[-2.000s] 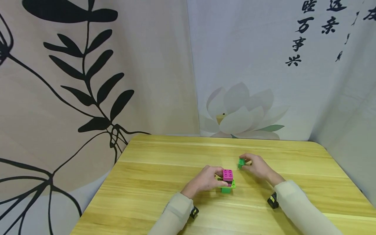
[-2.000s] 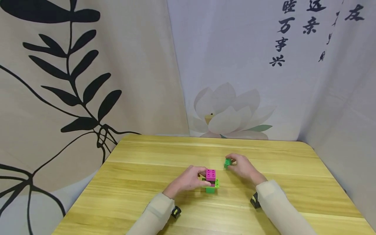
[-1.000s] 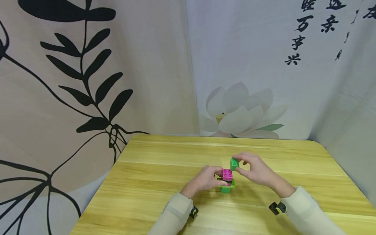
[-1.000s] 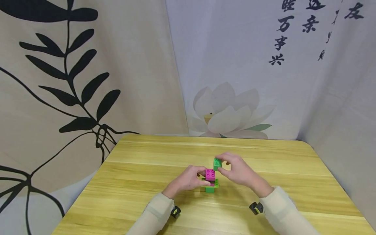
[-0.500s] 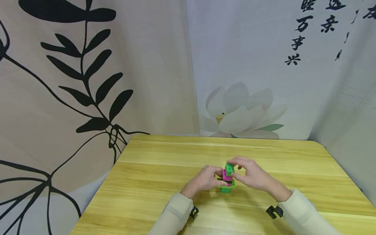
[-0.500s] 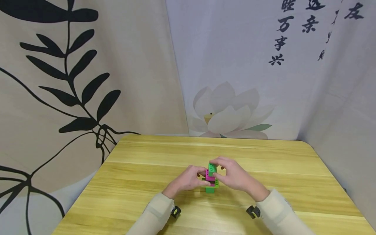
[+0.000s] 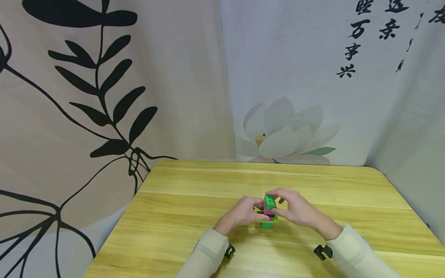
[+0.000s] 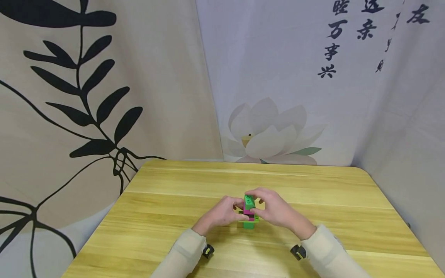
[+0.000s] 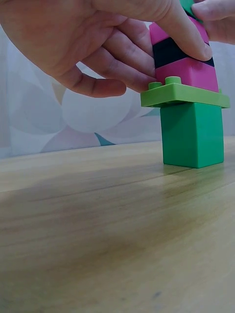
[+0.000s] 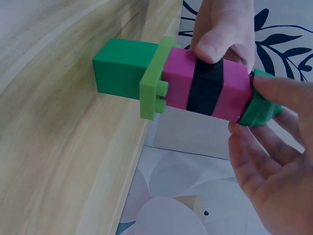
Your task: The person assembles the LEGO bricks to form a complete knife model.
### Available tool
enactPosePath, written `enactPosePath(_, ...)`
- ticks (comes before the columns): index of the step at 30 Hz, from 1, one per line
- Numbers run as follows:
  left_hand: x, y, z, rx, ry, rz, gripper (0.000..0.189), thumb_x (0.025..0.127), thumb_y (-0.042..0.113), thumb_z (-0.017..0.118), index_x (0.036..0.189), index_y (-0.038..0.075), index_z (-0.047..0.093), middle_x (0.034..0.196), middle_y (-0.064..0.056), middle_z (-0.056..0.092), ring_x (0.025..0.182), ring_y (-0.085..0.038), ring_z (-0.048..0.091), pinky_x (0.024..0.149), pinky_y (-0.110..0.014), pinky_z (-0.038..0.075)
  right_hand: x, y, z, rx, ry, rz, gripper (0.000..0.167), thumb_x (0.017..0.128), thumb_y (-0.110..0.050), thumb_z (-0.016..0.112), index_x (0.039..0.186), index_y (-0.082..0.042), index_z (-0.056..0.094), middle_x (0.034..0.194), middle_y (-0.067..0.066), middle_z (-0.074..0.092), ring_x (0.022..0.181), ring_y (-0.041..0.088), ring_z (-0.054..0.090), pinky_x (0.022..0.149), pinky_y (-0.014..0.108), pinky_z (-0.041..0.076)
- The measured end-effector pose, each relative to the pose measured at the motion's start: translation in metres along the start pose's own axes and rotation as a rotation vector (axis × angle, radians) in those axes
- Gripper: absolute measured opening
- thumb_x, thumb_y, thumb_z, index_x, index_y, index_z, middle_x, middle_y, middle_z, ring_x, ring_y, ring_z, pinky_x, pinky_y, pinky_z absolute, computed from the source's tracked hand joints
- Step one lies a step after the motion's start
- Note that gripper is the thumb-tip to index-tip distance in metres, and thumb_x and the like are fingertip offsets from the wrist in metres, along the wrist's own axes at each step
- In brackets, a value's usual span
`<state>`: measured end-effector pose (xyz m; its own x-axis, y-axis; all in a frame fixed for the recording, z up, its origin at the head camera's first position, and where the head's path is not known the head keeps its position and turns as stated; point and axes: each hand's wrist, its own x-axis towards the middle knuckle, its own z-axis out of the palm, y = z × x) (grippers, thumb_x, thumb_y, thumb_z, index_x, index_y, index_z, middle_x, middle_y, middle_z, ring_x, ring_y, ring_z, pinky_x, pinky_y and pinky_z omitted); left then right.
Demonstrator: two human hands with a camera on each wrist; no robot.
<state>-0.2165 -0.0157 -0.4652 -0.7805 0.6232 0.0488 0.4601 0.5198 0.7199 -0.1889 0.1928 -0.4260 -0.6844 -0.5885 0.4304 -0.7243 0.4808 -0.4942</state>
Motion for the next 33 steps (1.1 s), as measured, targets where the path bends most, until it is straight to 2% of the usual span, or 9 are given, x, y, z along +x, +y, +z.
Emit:
enactPosePath(12, -0.0001, -0.0013, 0.002, -0.017, 0.01, 0.003, 0.017, 0.08, 0.036, 0.075, 0.091, 0.026, 0.067, 0.084, 0.021, 0.065, 0.074, -0.001, 0.054, 0.063, -0.021, 0.042, 0.0016, -0.0003, 0.0038, -0.056, 0.025, 0.024, 0.046, 0.074, -0.01, 0.081, 0.115, -0.003, 0.062, 0.105, 0.001, 0.066, 0.084, 0.008, 0.06, 0.069, 0.027, 0.052)
enactPosePath(20, 0.0007, -0.0017, 0.0015, -0.011, 0.004, 0.001, 0.017, 0.08, 0.034, 0.075, 0.091, 0.025, 0.067, 0.084, 0.021, 0.065, 0.075, -0.002, 0.054, 0.062, -0.021, 0.042, 0.0049, -0.0007, 0.0033, -0.089, 0.029, -0.034, 0.044, 0.072, -0.006, 0.082, 0.111, -0.001, 0.062, 0.101, 0.004, 0.066, 0.082, 0.011, 0.062, 0.068, 0.026, 0.052)
enactPosePath(24, 0.0009, -0.0017, 0.0017, -0.009, 0.004, 0.007, 0.017, 0.08, 0.034, 0.075, 0.091, 0.025, 0.067, 0.085, 0.02, 0.066, 0.076, -0.001, 0.055, 0.064, -0.02, 0.043, 0.0057, -0.001, 0.0039, -0.109, 0.021, -0.033, 0.042, 0.072, -0.005, 0.081, 0.11, -0.003, 0.062, 0.1, 0.003, 0.066, 0.081, 0.011, 0.061, 0.068, 0.026, 0.052)
enactPosePath(33, 0.0014, -0.0025, 0.0021, -0.004, -0.002, 0.016, 0.017, 0.081, 0.035, 0.074, 0.092, 0.025, 0.067, 0.086, 0.021, 0.066, 0.079, 0.0, 0.056, 0.067, -0.021, 0.043, 0.0054, -0.0045, 0.0022, -0.111, 0.01, 0.003, 0.04, 0.074, -0.01, 0.081, 0.109, -0.006, 0.062, 0.097, -0.002, 0.065, 0.078, 0.007, 0.058, 0.067, 0.032, 0.053)
